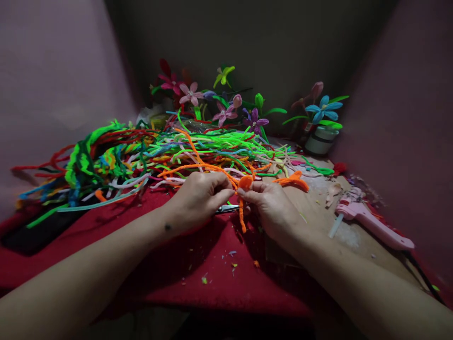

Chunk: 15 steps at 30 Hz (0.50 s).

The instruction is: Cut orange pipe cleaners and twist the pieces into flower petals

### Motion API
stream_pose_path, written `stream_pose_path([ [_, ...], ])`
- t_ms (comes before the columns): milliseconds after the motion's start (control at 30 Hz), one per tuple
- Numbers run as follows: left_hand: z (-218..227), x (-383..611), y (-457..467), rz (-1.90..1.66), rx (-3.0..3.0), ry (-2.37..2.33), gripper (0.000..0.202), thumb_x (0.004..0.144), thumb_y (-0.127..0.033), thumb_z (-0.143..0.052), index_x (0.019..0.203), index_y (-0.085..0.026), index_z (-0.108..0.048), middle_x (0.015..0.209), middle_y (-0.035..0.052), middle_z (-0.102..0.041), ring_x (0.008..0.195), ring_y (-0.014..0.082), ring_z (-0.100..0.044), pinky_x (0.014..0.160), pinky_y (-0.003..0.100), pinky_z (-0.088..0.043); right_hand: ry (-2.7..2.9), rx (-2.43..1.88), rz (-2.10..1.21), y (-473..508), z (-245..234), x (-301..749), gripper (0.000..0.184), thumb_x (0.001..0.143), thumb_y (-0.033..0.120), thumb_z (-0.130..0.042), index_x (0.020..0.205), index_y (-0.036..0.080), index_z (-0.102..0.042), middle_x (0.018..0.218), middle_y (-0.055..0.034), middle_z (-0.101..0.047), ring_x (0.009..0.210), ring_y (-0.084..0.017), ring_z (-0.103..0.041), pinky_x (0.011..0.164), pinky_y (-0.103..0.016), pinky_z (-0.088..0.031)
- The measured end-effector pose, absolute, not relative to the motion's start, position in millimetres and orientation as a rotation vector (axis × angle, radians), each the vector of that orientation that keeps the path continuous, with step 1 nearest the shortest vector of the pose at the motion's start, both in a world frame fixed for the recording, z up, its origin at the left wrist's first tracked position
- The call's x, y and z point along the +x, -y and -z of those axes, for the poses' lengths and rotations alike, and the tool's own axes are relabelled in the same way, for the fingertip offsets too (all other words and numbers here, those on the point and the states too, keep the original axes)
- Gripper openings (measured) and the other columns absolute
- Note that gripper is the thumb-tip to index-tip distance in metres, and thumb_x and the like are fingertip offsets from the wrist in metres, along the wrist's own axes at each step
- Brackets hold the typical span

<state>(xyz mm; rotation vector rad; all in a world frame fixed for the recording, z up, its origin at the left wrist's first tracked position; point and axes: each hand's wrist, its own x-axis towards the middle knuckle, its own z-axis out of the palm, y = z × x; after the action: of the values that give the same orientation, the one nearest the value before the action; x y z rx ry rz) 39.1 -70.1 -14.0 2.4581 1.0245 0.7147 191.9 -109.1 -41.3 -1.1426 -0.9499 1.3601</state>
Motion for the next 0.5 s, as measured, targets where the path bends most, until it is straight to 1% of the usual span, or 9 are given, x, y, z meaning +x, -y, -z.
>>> stream_pose_path([
  [67, 19, 39, 72, -0.807, 2.66, -1.019, 0.021, 0.082, -0.024, -0.046, 0.071, -0.012, -0.06, 0.065, 0.0021, -0.057, 0.059, 0.0114, -0.048, 0.057, 0.025, -0.034, 0.928, -1.125, -1.357, 109, 40, 191, 0.018, 0.059, 0.025, -0.071, 0.058, 0.016, -0.056, 0.056, 0.0017, -0.056, 0.047, -0.008, -0.044, 0.048, -0.024, -0.033],
  [133, 19, 38, 72, -0.832, 2.705, -1.018, 0.023, 0.084, -0.025, -0.045, 0.072, -0.012, -0.06, 0.066, 0.0027, -0.058, 0.06, 0.0118, -0.048, 0.058, 0.025, -0.034, 0.927, -1.118, -1.37, 109, 37, 190, 0.018, 0.06, 0.025, -0.071, 0.061, 0.015, -0.056, 0.054, 0.0031, -0.053, 0.045, -0.008, -0.042, 0.047, -0.024, -0.032],
  [200, 15, 36, 68, -0.794, 2.585, -1.017, 0.023, 0.083, -0.027, -0.046, 0.07, -0.013, -0.059, 0.063, 0.0008, -0.056, 0.058, 0.0106, -0.047, 0.057, 0.024, -0.035, 0.922, -1.12, -1.384, 110, 35, 191, 0.015, 0.063, 0.025, -0.068, 0.064, 0.016, -0.056, 0.052, 0.0049, -0.049, 0.042, -0.007, -0.039, 0.044, -0.024, -0.03],
  [300, 3, 30, 61, -0.757, 2.368, -1.077, 0.022, 0.079, -0.029, -0.051, 0.064, -0.015, -0.057, 0.056, -0.0031, -0.049, 0.053, 0.0084, -0.042, 0.051, 0.02, -0.033, 0.912, -1.139, -1.371, 111, 32, 193, 0.009, 0.065, 0.022, -0.064, 0.069, 0.016, -0.058, 0.054, 0.0046, -0.049, 0.042, -0.007, -0.038, 0.043, -0.023, -0.027],
  [400, -7, 24, 55, -0.68, 2.27, -1.153, 0.025, 0.077, -0.033, -0.053, 0.059, -0.016, -0.054, 0.05, -0.0048, -0.042, 0.048, 0.0075, -0.037, 0.045, 0.02, -0.029, 0.926, -1.159, -1.282, 111, 29, 196, 0.007, 0.065, 0.022, -0.062, 0.066, 0.019, -0.056, 0.052, 0.005, -0.045, 0.044, -0.008, -0.038, 0.044, -0.024, -0.027],
  [433, -9, 22, 53, -0.655, 2.253, -1.164, 0.025, 0.076, -0.034, -0.053, 0.06, -0.015, -0.055, 0.05, -0.0046, -0.043, 0.048, 0.0076, -0.037, 0.045, 0.02, -0.029, 0.938, -1.175, -1.248, 111, 28, 196, 0.008, 0.065, 0.022, -0.062, 0.063, 0.019, -0.054, 0.051, 0.0053, -0.044, 0.044, -0.008, -0.037, 0.045, -0.024, -0.028],
  [500, -12, 19, 49, -0.627, 2.261, -1.181, 0.023, 0.077, -0.035, -0.052, 0.067, -0.015, -0.058, 0.056, -0.0028, -0.05, 0.052, 0.0089, -0.043, 0.049, 0.021, -0.033, 0.957, -1.217, -1.199, 110, 27, 197, 0.014, 0.066, 0.023, -0.062, 0.058, 0.02, -0.05, 0.049, 0.0053, -0.041, 0.044, -0.009, -0.036, 0.045, -0.024, -0.028],
])
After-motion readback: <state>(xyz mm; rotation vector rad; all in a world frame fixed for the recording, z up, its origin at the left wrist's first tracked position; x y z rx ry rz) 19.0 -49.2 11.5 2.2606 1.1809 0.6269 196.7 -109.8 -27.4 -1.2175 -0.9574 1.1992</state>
